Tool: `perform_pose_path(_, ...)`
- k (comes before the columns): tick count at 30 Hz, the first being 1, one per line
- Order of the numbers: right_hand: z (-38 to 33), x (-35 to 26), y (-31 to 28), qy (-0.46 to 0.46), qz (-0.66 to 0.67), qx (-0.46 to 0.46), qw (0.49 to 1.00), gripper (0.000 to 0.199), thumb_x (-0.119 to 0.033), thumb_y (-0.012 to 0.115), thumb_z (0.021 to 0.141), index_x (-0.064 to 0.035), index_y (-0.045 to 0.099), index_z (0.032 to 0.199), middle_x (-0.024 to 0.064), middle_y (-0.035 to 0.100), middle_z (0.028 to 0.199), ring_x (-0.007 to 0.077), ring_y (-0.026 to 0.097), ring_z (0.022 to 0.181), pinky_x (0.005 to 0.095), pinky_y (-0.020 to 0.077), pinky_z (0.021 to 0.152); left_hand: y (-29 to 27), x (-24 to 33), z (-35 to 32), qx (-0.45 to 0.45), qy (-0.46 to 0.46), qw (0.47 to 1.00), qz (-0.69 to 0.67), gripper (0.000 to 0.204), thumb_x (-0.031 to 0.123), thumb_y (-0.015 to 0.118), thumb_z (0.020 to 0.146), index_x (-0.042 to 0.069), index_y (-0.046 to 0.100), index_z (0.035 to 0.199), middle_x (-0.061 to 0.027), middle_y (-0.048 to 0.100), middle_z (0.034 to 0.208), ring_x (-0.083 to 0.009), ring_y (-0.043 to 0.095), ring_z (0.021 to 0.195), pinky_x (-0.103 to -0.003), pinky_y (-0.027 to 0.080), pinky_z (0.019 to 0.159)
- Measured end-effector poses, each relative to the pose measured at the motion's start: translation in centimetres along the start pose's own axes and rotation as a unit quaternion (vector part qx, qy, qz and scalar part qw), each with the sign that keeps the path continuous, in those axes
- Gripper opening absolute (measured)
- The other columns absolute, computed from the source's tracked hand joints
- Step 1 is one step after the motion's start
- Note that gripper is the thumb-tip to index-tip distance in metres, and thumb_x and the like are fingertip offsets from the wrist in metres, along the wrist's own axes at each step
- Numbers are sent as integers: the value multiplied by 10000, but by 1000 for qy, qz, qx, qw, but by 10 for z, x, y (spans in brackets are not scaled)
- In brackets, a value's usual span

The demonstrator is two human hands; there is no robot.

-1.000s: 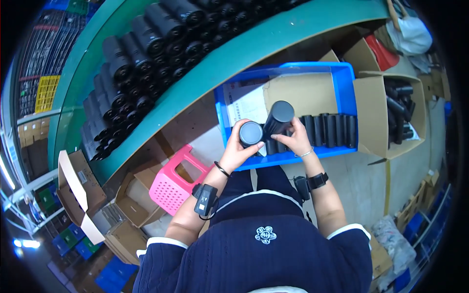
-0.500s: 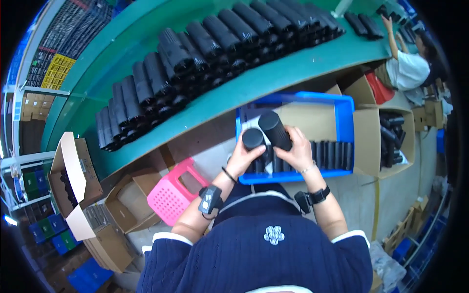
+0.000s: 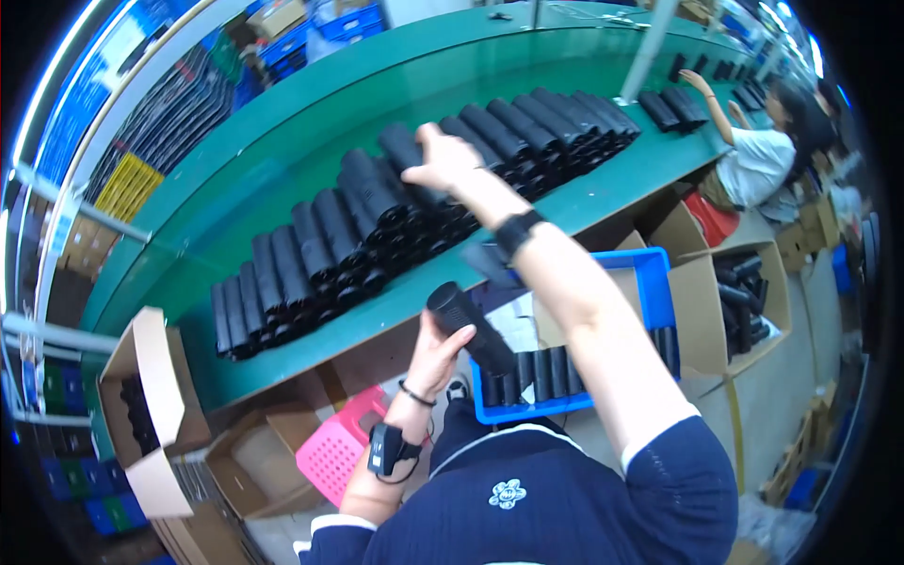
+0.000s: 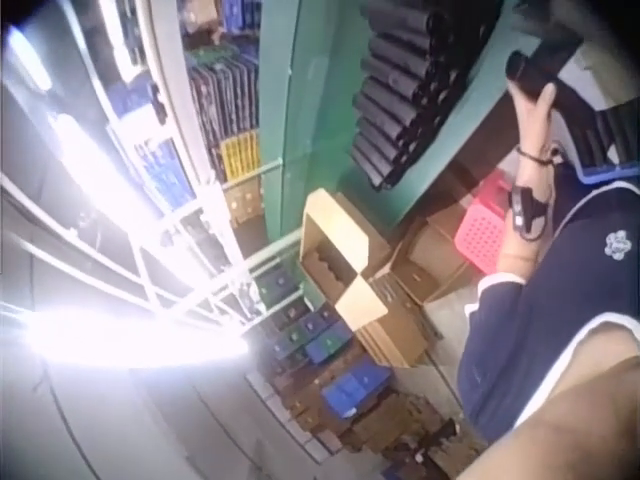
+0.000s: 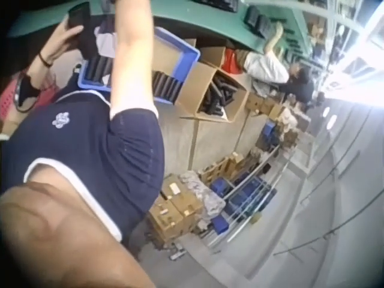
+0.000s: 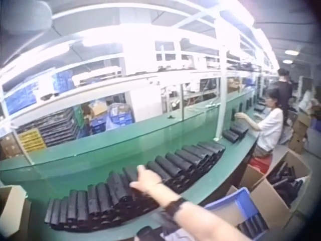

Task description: The person picks up a black cylinder from the table, fits a cap onto its end, and places it into a blue tray, repeating this process for several items.

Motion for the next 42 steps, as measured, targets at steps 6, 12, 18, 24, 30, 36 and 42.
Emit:
perform_pose_path(6, -2, -7, 6, -24, 35, 51, 998, 365, -373, 586, 886, -59, 621, 1069, 168, 669, 946, 364, 636, 935, 429, 503, 846, -9, 31, -9, 16, 31, 999, -9, 584, 32, 668, 844, 114, 353, 1329, -79, 487, 1201, -220, 526, 1093, -399, 478, 917)
perform_pose_path(12, -170, 22, 16, -166, 214, -240, 932, 626, -260, 737, 766, -5, 508, 1290, 201, 603, 1131, 274, 600, 1031, 372, 462, 897, -13, 71, 2, 40, 153, 985, -64, 468, 105, 631, 900, 133, 387, 1298, -41, 526, 1170, -185, 541, 1056, -375, 455, 911)
perform_pose_path(18, -179, 41, -24, -148, 301, -83, 938, 848, -173, 757, 736, -22, 301, 1434, 138, 415, 1378, 210, 382, 1296, 327, 300, 1078, 33, 77, 20, -37, 142, 989, -5, 702, 169, 651, 900, 131, 219, 1453, -96, 334, 1387, -228, 437, 1215, -352, 435, 959)
perform_pose_path(24, -65, 65, -52, -11, 84, 154, 984, 713, -329, 711, 729, 11, 440, 1294, 282, 572, 1165, 391, 584, 1079, 429, 453, 922, 17, 32, 11, -9, 11, 999, 42, 299, 131, 586, 933, 66, 522, 1218, -51, 589, 1104, -140, 584, 1007, -269, 468, 851)
perform_pose_path(30, 4, 49, 12, 72, 30, 70, 995, 677, -471, 684, 794, -41, 467, 1271, 256, 470, 1235, 426, 467, 1180, 471, 435, 975, -11, 17, -6, 17, -8, 997, 75, 217, 151, 593, 932, 76, 577, 1135, -28, 630, 995, -113, 603, 901, -260, 466, 772)
perform_pose_path(36, -90, 77, -33, -63, 172, 341, 922, 323, -299, 647, 858, -55, 652, 1069, 147, 608, 1063, 355, 530, 998, 426, 423, 894, -27, 7, -8, 48, -24, 995, 85, 203, 153, 571, 946, 59, 571, 1126, -20, 624, 974, -104, 594, 866, -246, 470, 755)
perform_pose_path(42, -282, 316, 81, 239, 209, 186, 930, 176, -156, 591, 839, -11, 665, 907, 206, 668, 920, 371, 643, 865, 409, 512, 774, 7, -56, 10, 28, -135, 983, 122, 187, 120, 570, 936, 59, 570, 1112, -33, 628, 961, -117, 602, 882, -257, 480, 755)
Point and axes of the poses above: each hand's wrist, its own z-axis towards the middle knuckle, its own y-axis out of the palm, x = y × z, the point moved 7 cm from there along z, towards the middle knuckle
